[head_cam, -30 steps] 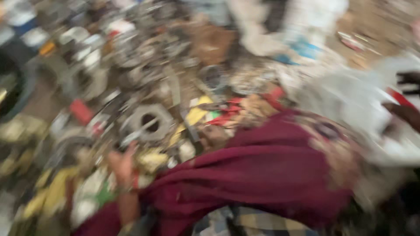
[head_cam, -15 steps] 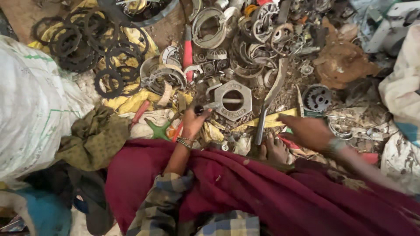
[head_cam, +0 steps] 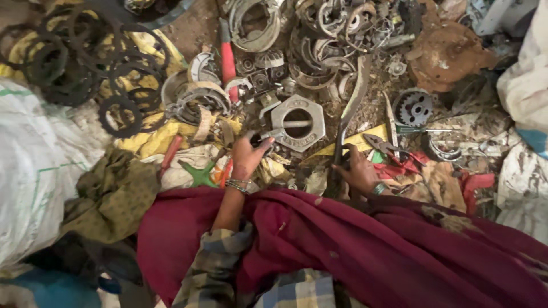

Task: The person sits on the floor surrounded by scrap metal and uses a hammer and pliers to repair a small metal component. They repeatedly strike the part with the hammer and adjust it with pliers.

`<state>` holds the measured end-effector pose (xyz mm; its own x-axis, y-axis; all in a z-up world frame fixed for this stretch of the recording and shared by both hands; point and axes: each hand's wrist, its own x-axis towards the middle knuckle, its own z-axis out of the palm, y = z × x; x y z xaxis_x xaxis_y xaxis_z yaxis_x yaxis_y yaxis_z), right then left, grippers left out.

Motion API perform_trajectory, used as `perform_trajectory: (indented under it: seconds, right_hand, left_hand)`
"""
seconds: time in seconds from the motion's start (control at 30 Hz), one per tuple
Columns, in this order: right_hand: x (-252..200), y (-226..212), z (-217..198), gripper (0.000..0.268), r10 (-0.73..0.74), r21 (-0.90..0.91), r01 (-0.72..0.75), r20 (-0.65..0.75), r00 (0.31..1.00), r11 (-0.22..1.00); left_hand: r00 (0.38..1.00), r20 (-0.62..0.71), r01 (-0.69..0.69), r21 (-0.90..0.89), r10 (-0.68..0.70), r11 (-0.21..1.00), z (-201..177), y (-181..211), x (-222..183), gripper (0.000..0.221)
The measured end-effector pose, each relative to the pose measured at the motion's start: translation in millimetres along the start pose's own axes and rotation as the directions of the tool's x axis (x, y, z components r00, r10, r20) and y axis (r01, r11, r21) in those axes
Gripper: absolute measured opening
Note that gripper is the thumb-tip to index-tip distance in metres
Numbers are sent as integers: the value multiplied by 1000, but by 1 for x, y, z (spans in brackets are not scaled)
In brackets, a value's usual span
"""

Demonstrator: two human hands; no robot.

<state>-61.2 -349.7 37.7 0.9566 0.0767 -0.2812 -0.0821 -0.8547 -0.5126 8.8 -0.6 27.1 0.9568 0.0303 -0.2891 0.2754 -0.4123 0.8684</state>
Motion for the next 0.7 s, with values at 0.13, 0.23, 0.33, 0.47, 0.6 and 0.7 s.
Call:
perform_trajectory:
  seconds: [0.13, 0.23, 0.33, 0.47, 0.6, 0.7]
  right_hand:
    - [-2, 3, -12, 56, -144, -72, 130, -239, 960, 989]
    - [-9, 25, -32, 50, -71, -157, 29, -268, 961, 987]
    - [-16, 52, -49, 54, 38, -406, -172, -317, 948, 897]
    - [-41, 82, -52, 56, -29, -419, -207, -491, 871, 884]
    - [-76, 92, -29, 59, 123, -350, -277, -402, 907, 895]
    - [-89, 94, -22, 47, 123, -307, -238, -351, 928, 921]
  left_hand:
    - [998, 66, -4, -46, 8, 999, -4, -8, 2, 47]
    - [992, 121, 39, -140, -22, 989, -5, -13, 2, 46]
    - [994, 105, 3, -213, 20, 977, -4, -13, 1, 46]
    - [993, 86, 89, -77, -82, 993, -3, -10, 1, 45]
    - [999, 32, -18, -82, 20, 996, -2, -10, -2, 45]
    - [998, 54, -12, -109, 19, 994, 0, -10, -2, 43]
